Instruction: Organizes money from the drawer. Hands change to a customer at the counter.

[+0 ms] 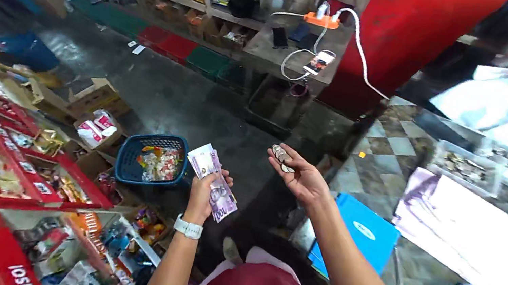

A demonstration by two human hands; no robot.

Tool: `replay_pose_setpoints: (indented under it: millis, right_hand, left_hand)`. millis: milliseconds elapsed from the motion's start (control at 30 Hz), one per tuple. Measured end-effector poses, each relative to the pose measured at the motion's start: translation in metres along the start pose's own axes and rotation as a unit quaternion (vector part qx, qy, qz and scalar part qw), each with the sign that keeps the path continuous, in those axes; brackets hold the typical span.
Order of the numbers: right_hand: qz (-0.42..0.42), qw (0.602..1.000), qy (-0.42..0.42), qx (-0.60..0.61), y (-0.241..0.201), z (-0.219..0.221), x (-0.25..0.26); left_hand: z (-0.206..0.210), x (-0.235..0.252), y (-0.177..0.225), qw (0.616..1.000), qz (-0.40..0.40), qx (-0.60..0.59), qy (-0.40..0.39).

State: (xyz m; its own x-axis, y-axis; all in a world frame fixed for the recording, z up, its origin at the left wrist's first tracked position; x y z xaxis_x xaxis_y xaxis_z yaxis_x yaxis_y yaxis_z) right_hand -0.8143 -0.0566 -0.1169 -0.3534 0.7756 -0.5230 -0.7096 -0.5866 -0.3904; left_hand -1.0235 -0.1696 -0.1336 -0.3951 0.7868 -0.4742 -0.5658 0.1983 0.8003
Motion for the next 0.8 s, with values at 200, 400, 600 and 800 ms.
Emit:
replay_pose_setpoints:
  millis: [200, 400, 600, 800]
  right_hand:
    - [0.053, 0.998, -0.001, -0.037, 0.055, 0.055, 0.075]
    - [0.113, 0.961, -0.043, -0.248, 0.105, 0.134, 0.165]
    - [-0.1, 0.819, -0.211, -0.524, 0.112, 0.272, 0.297]
    - [-0.053, 0.831, -0.245, -0.496, 0.094, 0.397, 0.429]
  left_hand:
    - [-0.037, 0.052, 0.057, 0.999, 0.004, -0.031, 0.02]
    - [-0.063, 0.142, 0.123, 0.992, 0.059, 0.022, 0.106]
    - [-0.039, 0.282, 0.204, 0.99, 0.088, 0.049, 0.097]
    - [-0.049, 0.404, 0.32, 0.971, 0.189, 0.013, 0.149]
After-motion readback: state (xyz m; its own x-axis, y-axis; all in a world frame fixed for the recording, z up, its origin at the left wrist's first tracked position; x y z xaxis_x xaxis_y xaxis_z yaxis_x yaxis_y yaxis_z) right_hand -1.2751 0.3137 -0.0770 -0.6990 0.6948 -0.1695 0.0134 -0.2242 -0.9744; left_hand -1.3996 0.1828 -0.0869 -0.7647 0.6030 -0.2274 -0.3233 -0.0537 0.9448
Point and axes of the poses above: each hand's wrist, its own x-axis towards the middle knuckle, its own z-axis out of the palm, y = z × x, the point moved 7 cm from there along x, towards the middle knuckle, and after that the axes turned 4 degrees about x, right-handed, at the moved point
